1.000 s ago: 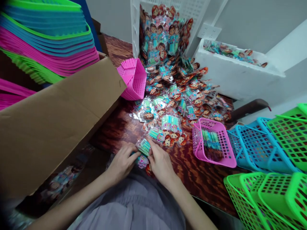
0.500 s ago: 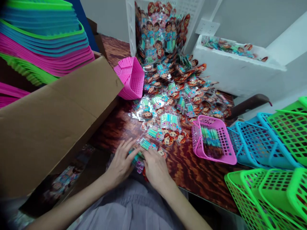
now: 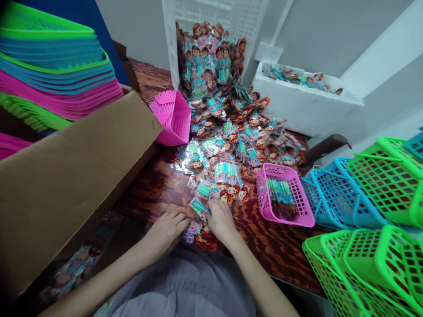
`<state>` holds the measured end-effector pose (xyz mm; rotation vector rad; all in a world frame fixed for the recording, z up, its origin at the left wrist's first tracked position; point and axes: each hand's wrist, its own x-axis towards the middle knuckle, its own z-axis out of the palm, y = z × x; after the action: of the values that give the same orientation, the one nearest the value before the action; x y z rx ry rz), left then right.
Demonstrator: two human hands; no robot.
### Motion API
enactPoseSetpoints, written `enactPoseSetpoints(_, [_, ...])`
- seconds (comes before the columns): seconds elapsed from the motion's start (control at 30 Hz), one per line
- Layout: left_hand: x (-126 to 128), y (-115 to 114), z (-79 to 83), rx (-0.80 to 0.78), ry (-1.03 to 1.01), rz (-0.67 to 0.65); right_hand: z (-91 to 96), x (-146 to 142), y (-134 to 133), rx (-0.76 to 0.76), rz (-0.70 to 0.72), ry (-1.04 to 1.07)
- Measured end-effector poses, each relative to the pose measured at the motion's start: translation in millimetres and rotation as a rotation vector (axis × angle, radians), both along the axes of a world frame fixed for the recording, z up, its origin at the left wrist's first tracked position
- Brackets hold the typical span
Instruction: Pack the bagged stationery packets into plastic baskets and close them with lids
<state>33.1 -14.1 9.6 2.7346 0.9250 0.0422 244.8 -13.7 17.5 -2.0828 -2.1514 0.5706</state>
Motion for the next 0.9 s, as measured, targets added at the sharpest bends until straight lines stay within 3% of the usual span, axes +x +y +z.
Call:
enactPoseSetpoints(0.17, [2, -1, 1.1, -0.006, 0.033, 0.027, 5.8, 10, 22, 0.228, 0.012, -0.210])
enactPoseSetpoints(0.33, [1, -1, -2.8, -0.001, 0.030, 0.020, 5.8, 5, 25, 0.215, 0.045, -0.308])
enactPoseSetpoints(0.43, [0, -2, -5.5, 0.027, -0.024, 0.033, 6.0, 1, 10, 0.240, 0.055, -0.200])
enactPoseSetpoints(0.67, [0, -2, -3.7, 0.133, -0.233, 0.050, 4.0, 7, -18, 0.047, -0.012, 0.475])
enactPoseSetpoints(0.9, [0, 5, -2.7, 0.113, -0.193, -0.090, 25.2, -2, -30, -0.017, 0.128, 0.384])
